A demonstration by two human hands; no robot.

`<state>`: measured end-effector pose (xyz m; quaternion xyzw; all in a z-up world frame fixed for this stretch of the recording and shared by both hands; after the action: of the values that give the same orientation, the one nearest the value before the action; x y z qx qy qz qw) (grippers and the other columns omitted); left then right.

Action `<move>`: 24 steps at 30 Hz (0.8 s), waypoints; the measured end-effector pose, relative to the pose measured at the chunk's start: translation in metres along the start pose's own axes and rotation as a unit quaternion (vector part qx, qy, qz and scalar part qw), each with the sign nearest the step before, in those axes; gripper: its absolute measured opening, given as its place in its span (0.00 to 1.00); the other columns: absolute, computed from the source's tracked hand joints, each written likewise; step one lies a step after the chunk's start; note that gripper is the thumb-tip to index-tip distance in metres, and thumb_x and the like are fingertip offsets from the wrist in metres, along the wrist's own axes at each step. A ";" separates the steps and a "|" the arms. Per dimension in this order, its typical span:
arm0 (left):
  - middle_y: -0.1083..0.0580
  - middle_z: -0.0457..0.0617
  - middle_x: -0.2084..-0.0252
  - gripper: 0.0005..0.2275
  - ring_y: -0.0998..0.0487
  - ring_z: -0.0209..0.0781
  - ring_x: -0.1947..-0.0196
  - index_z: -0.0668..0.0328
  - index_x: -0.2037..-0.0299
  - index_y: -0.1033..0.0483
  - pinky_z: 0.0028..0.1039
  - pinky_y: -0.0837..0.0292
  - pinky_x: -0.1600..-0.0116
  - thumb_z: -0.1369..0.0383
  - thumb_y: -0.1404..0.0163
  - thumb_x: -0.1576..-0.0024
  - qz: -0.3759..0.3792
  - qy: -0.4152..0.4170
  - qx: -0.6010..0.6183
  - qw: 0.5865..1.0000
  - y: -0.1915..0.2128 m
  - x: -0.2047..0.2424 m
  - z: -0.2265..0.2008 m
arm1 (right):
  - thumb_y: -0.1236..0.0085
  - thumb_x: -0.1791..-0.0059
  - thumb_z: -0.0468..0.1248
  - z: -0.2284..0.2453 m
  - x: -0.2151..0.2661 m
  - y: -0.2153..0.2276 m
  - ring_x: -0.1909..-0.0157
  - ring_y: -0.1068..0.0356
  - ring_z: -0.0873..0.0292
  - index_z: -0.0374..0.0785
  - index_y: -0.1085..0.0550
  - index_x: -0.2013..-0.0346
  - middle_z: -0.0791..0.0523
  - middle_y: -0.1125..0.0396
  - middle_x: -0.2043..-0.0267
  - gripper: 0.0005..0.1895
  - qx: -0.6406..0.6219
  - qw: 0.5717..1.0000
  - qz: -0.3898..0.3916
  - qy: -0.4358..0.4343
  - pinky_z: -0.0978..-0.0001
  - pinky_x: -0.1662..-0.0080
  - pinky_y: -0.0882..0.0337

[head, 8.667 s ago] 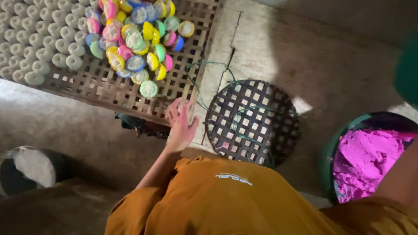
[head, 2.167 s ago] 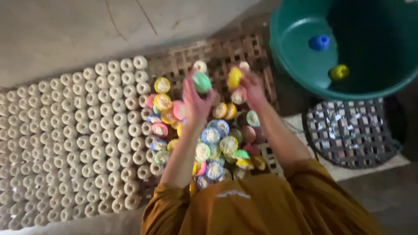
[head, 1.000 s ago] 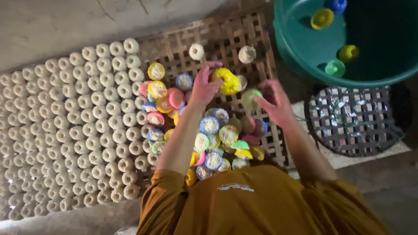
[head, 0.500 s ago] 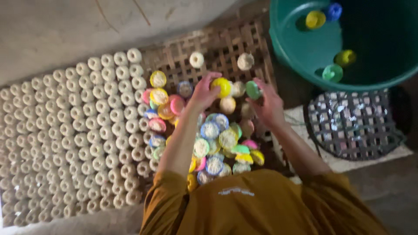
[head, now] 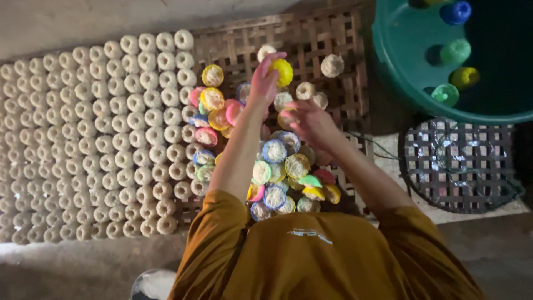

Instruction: The person scoops pink paste from a green bucket using a wooden tool and presses it into a cylindrical mold to form pink circular pieces. The finished pieces are placed into a basket alongside other colored circles. The person repeats this process multiple times.

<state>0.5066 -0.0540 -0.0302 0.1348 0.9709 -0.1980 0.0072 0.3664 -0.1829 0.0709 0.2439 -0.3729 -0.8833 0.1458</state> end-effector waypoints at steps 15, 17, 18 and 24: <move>0.27 0.44 0.45 0.24 0.27 0.35 0.46 0.59 0.41 0.25 0.24 0.31 0.41 0.84 0.62 0.47 -0.019 0.041 -0.065 0.997 0.054 0.068 -0.037 | 0.39 0.52 0.29 -0.054 0.027 -0.011 0.41 0.32 0.58 0.39 0.33 0.42 0.55 0.34 0.44 0.24 -0.517 0.825 -0.135 -0.187 0.65 0.42 0.28; 0.28 0.43 0.44 0.24 0.28 0.34 0.45 0.58 0.42 0.26 0.23 0.31 0.41 0.84 0.62 0.47 -0.007 0.042 -0.088 0.995 0.049 0.071 -0.035 | 0.35 0.57 0.32 -0.039 0.033 -0.006 0.47 0.30 0.52 0.42 0.27 0.47 0.54 0.31 0.50 0.23 -0.094 0.981 -0.069 -0.153 0.61 0.47 0.27; 0.28 0.43 0.43 0.24 0.28 0.33 0.45 0.58 0.43 0.26 0.22 0.30 0.42 0.85 0.62 0.48 -0.006 0.045 -0.121 0.992 0.045 0.068 -0.033 | 0.33 0.60 0.34 -0.033 0.034 -0.001 0.49 0.30 0.49 0.43 0.24 0.50 0.54 0.30 0.53 0.23 0.133 0.983 -0.031 -0.124 0.59 0.50 0.27; 0.29 0.48 0.44 0.27 0.32 0.39 0.52 0.59 0.39 0.26 0.26 0.34 0.53 0.87 0.62 0.48 0.018 0.058 -0.102 0.993 0.007 0.067 -0.022 | 0.47 0.55 0.33 -0.032 0.041 0.016 0.40 0.32 0.50 0.46 0.25 0.38 0.50 0.36 0.41 0.28 -0.139 0.965 -0.095 -0.203 0.63 0.46 0.25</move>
<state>0.4452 -0.0216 -0.0168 0.1618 0.9822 -0.0899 -0.0315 0.3503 -0.2300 0.0500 0.0713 -0.2433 -0.9672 0.0151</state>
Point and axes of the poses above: each hand's wrist, its own x-axis away from the middle knuckle, its own y-axis out of the back of the hand, z = x × y, the point moved 6 cm from there along -x, towards the middle knuckle
